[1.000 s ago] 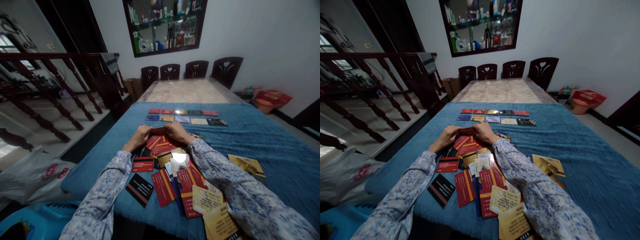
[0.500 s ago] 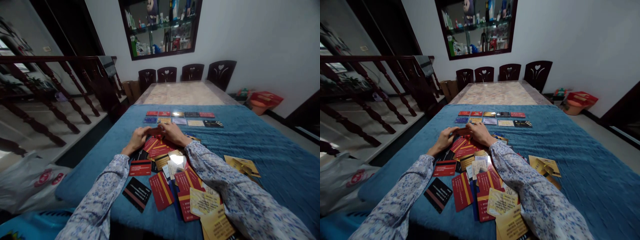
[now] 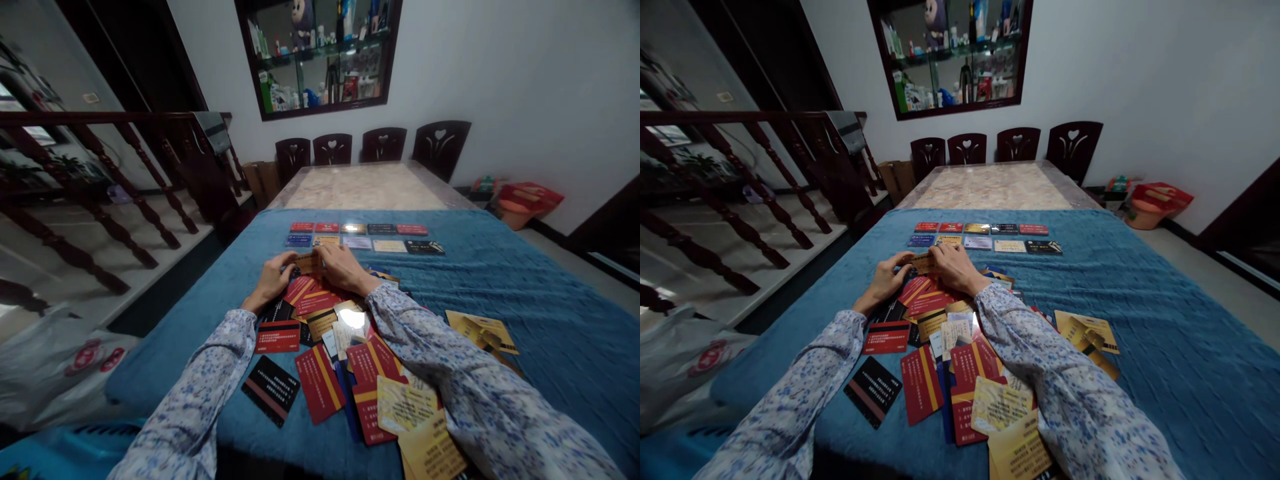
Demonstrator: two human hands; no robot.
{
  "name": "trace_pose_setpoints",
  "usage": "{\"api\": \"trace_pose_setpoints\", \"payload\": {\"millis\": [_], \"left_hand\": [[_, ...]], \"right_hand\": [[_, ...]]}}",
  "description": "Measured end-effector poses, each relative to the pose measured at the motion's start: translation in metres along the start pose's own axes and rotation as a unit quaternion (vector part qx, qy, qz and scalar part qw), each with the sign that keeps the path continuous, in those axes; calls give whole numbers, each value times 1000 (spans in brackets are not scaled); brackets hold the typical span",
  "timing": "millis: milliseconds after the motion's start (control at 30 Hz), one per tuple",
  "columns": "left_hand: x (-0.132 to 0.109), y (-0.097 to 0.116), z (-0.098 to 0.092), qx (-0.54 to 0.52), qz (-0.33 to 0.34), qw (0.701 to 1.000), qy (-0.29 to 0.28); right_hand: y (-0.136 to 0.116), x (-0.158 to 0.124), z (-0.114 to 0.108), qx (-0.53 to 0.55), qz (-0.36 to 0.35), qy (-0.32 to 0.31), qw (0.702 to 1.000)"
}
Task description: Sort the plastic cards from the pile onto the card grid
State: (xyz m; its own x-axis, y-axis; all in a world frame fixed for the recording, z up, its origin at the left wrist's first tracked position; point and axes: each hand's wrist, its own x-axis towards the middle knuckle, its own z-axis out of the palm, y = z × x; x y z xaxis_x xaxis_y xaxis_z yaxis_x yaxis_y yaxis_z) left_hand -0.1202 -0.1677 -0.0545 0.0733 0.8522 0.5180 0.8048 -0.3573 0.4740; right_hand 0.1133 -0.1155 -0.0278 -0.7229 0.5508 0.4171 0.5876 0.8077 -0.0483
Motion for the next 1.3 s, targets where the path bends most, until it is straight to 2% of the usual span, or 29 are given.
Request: {"api": "trace_pose_setpoints", "payload": {"millis": [133,467,700,867,1133,1300], "left_hand": [[-1,-1,0,9,9,1000,-13],[-4,8,-9,150,115,982,-13],[0,18,-15,239,128,962,-46],[9,32,-21,261,109,956,-85],[46,53,-25,272,87,948,-143],[71,56,-21,296,86,936,-172]], "right_hand": [[1,-1,2,-16,1,15,1000],[3,-1,1,-52,-13,79,995],[2,-2,-4,-47,-23,57,997],[3,1,-20,-57,-11,-1,998],[27,15,-41,-71,-9,-49,996],[41,26,-48,-74,21,-75,994]]}}
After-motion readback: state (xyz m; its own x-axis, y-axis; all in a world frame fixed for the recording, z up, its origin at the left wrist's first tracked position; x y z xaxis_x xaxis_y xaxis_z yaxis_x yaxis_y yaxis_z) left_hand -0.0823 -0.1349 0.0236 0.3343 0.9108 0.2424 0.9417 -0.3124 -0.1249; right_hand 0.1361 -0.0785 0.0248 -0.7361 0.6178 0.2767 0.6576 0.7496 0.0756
